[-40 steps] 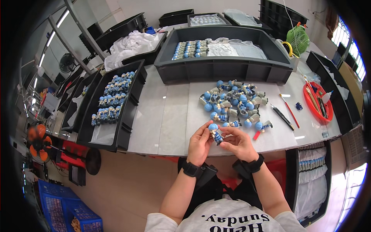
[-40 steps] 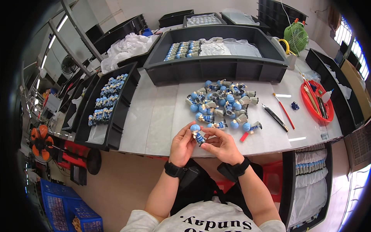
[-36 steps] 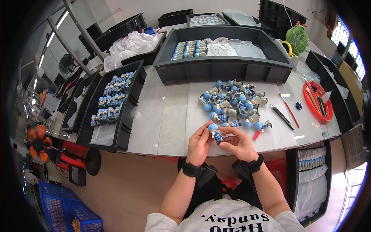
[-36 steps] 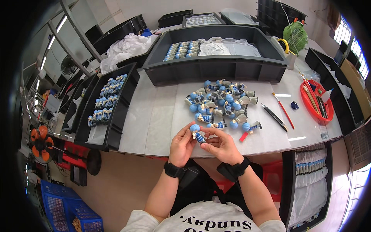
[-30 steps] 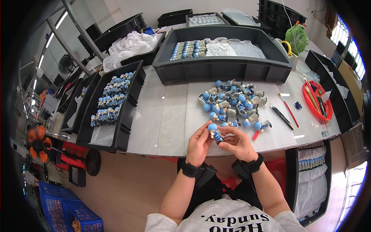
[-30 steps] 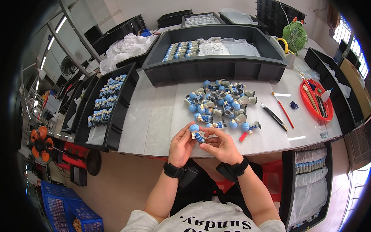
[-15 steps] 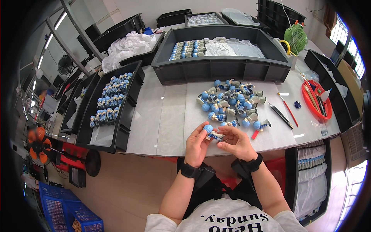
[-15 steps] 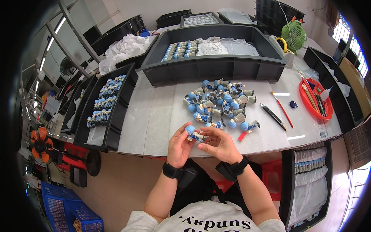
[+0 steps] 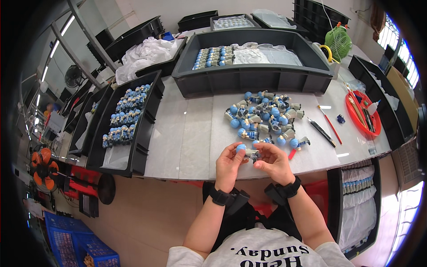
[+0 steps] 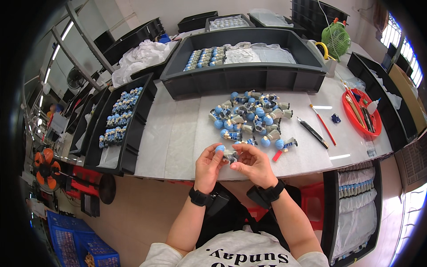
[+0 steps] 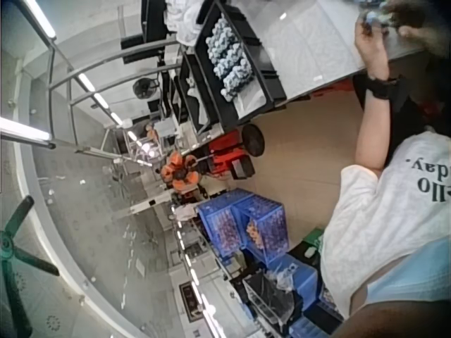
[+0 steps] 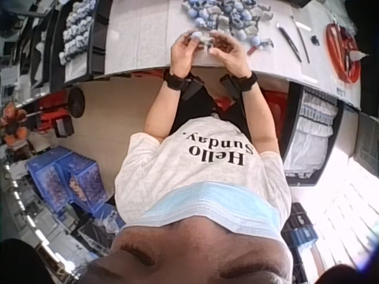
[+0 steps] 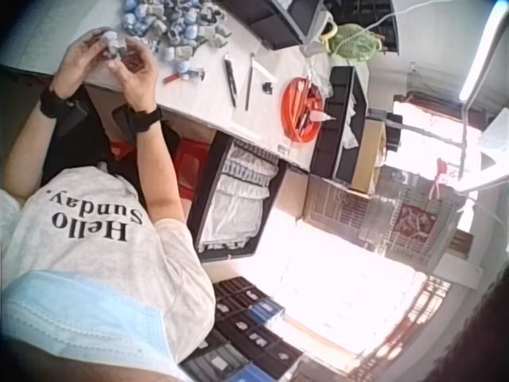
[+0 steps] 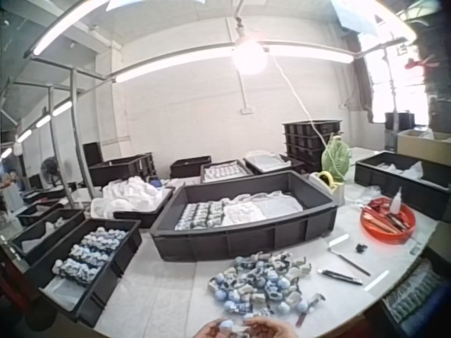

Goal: The person assembles small, blue and white miniature figures by hand. They pick up individual components from a tray and the table, connect them together, and place the completed figures into a black tray. The process is repetitive and involves handling multiple small parts.

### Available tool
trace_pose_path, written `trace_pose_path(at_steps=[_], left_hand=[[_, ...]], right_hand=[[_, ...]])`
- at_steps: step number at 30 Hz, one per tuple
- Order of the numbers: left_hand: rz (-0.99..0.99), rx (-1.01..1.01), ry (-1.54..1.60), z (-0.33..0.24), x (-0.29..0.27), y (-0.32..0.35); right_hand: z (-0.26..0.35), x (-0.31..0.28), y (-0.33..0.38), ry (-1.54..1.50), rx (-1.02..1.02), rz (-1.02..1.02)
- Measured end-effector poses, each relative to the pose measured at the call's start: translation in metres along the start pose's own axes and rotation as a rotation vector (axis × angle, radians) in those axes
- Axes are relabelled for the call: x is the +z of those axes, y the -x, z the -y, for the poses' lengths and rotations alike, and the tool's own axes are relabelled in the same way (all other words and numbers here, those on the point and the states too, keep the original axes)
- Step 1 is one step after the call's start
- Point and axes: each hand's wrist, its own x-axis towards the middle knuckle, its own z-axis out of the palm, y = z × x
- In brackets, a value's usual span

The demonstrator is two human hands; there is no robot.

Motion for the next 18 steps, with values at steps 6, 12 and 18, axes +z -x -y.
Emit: trace_pose_path(at_steps=[6,12,18], left_hand=[[-0.005,-0.106,0.066,-0.0054,0.0001,-0.0011],[-0.007,-0.114,0.103,-0.0067,0.0006,-0.0004],[0.010,-0.035,0.159,-0.0027,-0.0003,0.0006]], right_hand=[[-0.0009,0.0002,0.0000,-0.002,0.003,-0.003],[0.0021,0.0011,0.0001,-0.015,0.063,0.008],[0.0008,-0.0006,0.0002,0.046,0.019,0.036]])
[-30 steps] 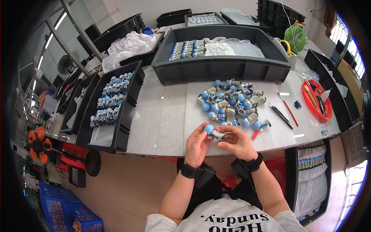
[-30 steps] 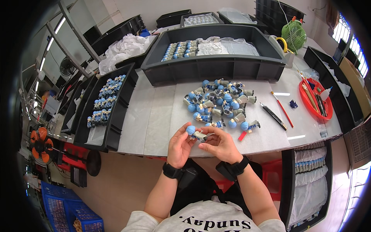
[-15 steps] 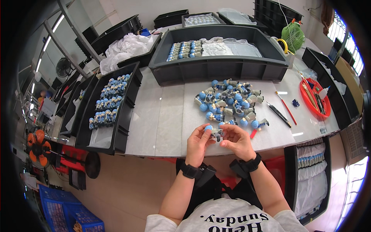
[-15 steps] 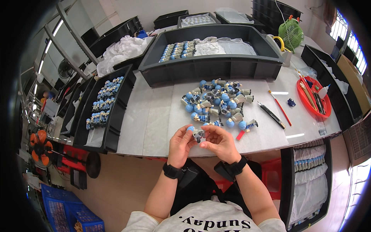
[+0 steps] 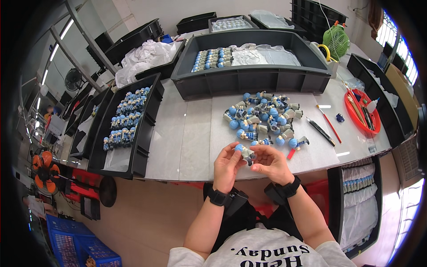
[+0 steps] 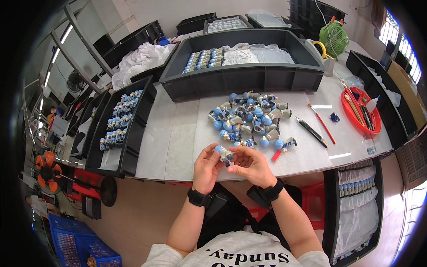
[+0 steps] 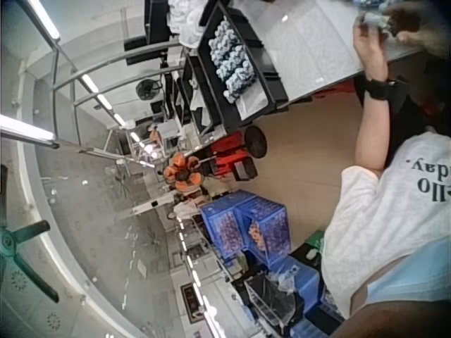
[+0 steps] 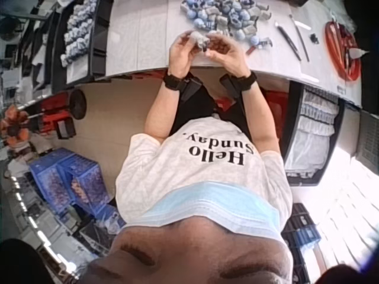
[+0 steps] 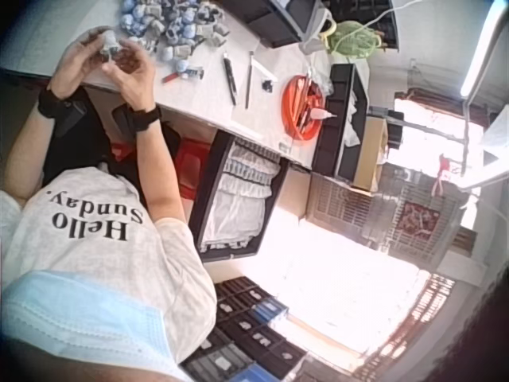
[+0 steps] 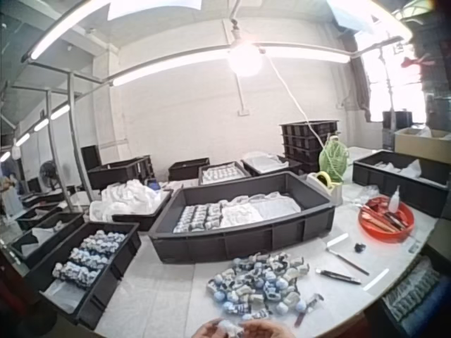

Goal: The person assembles small, blue and white miniature figures by hand. They pick up individual components from a tray and the table, connect them together, and place the completed figures into a black tray. The process is repetitive and involves handling multiple small parts.

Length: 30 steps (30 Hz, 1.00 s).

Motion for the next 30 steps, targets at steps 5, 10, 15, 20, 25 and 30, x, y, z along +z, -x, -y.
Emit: trace_pose_path(at_steps=[5,10,15,20,25,30], left_hand=[[0.048,0.089,0.047,0.004,-0.005,0.004],[0.077,0.115,0.072,0.005,-0.011,0.005],[0.101,0.091,0.062,0.008,-0.007,0.000],[0.079,0.112,0.006,0.005,-0.005,0.000],[0.006,0.082,-0.131,0.004,-0.017,-0.001],[0.023,0.078,-0.147,0.006,-0.018,-0.002]], right_hand=[[0.002,0.006,-0.001,0.048,-0.013,-0.004],[-0.001,0.009,-0.001,0.093,-0.001,-0.016],[0.009,0.002,0.000,0.264,-0.023,-0.017],[0.004,-0.006,-0.001,0.261,-0.086,0.017],[0.030,-0.041,0.048,0.136,-0.036,0.005],[0.082,-0.121,0.159,0.447,-0.031,-0.422]])
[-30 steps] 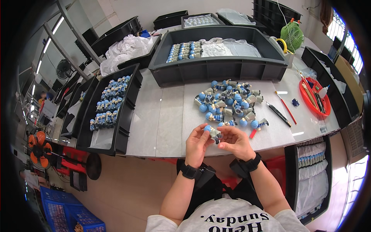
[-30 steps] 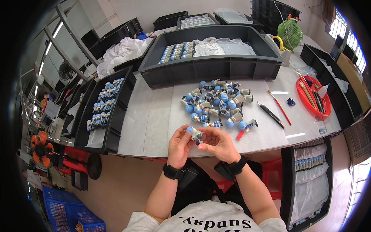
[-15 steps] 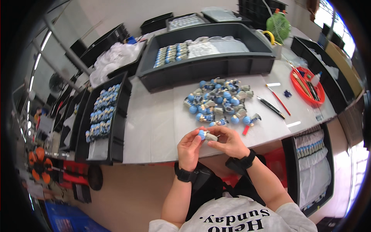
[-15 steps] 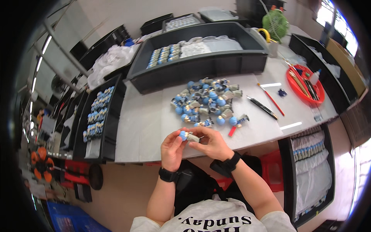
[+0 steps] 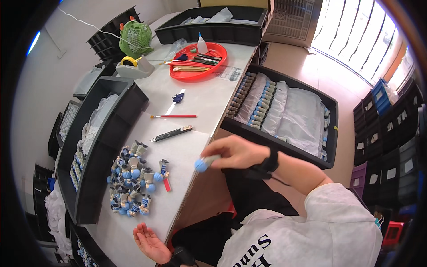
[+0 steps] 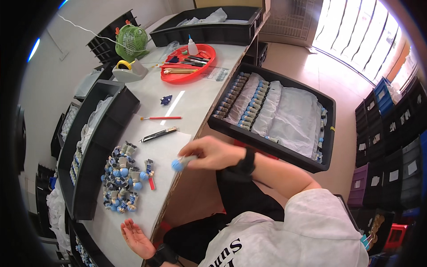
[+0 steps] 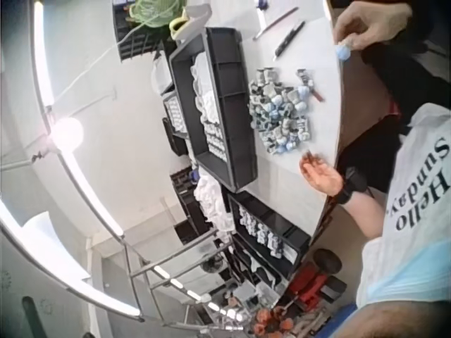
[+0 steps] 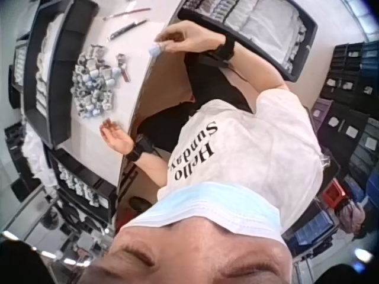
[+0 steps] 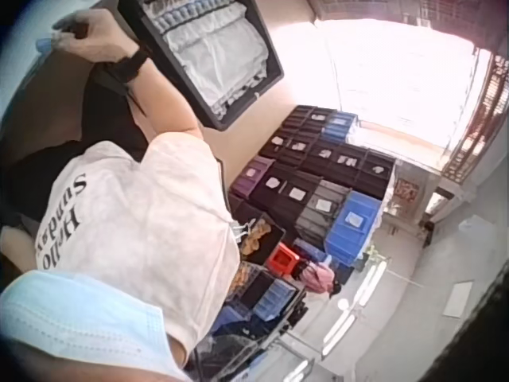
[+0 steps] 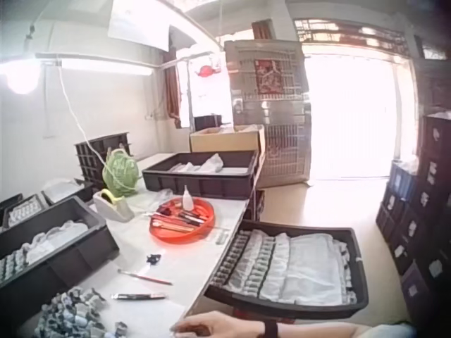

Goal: The person assembles small, blue and white miniature figures by hand. They pick up individual components from a tray and the table, connect them together, and place the completed figures into a black tray. The process is repetitive and involves handling multiple small parts.

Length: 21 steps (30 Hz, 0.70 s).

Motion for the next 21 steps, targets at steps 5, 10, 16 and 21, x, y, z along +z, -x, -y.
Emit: trace_pose_path(at_steps=[5,10,16,21], left_hand=[[0.026,-0.003,-0.044,-0.001,-0.001,-0.002],[0.035,-0.004,-0.058,0.000,-0.002,-0.004],[0.017,0.009,-0.050,-0.001,-0.001,-0.001],[-0.004,-0.003,0.015,-0.002,0.008,0.000]], right_hand=[[-0.016,-0.125,0.076,0.553,0.396,-0.498],[-0.087,-0.184,0.133,0.858,0.884,-0.453],[-0.150,-0.190,0.145,0.588,1.054,-0.471],[-0.213,-0.212,0.164,0.795,0.954,-0.410]])
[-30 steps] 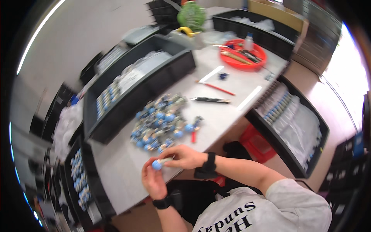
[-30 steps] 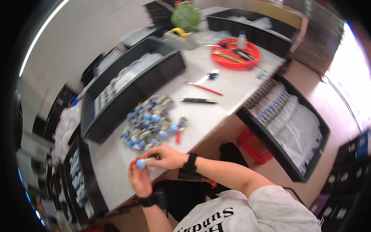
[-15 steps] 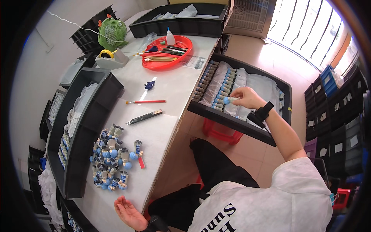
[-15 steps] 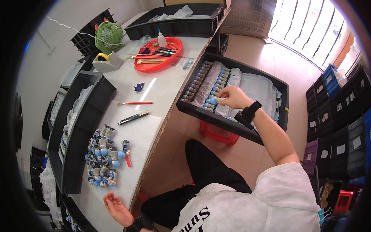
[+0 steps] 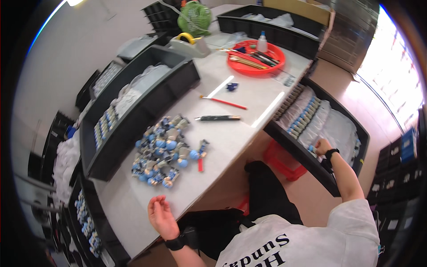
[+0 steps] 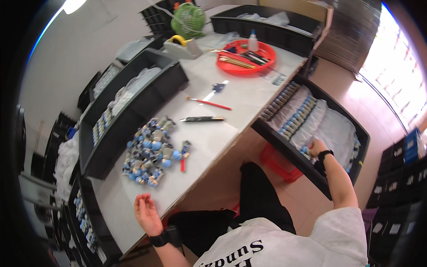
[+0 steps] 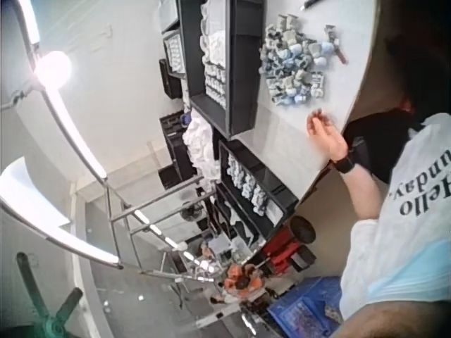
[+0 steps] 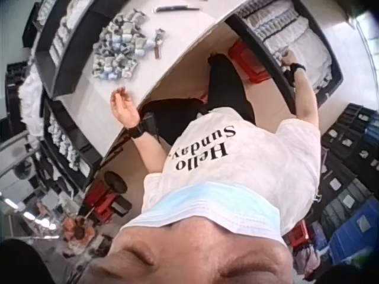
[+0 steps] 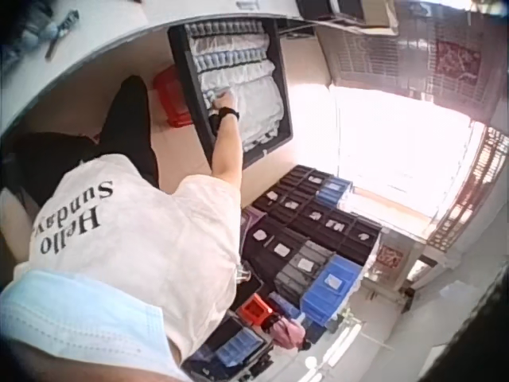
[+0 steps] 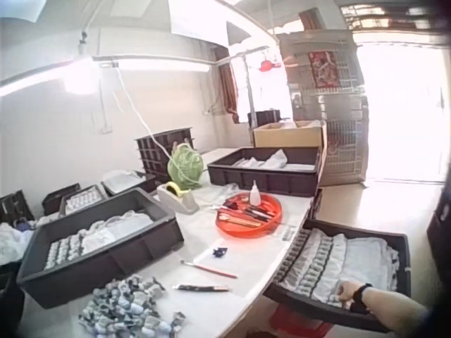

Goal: The person assembles small, blue and white miniature figures by hand. They pick up individual components from a tray and the table, connect them together, and place the completed figures into a black tray. The process is repetitive and involves handling multiple small parts.

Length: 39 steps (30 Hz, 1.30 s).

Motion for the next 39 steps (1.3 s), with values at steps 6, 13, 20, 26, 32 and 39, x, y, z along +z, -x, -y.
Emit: trace_pose_path(at_steps=[6,13,20,26,32,39], left_hand=[[0.013,-0.031,0.072,-0.003,0.007,0.001],[0.021,-0.037,0.078,0.000,0.006,0.002],[0.025,-0.037,0.077,-0.003,0.002,0.004],[0.058,-0.056,0.106,0.000,0.002,0.000],[0.041,-0.039,0.065,-0.003,0.002,0.002],[0.167,-0.037,-0.031,0.000,0.003,-0.001]], right_hand=[[0.020,-0.022,0.016,0.162,-0.024,-0.042],[0.241,-0.049,0.094,-0.388,-0.617,-0.110],[0.422,-0.004,0.214,-0.258,-1.270,0.275],[0.474,0.070,0.232,0.014,-1.556,0.024],[0.479,0.075,0.238,0.001,-1.551,-0.045],[0.462,0.073,0.263,-0.514,-1.154,0.489]])
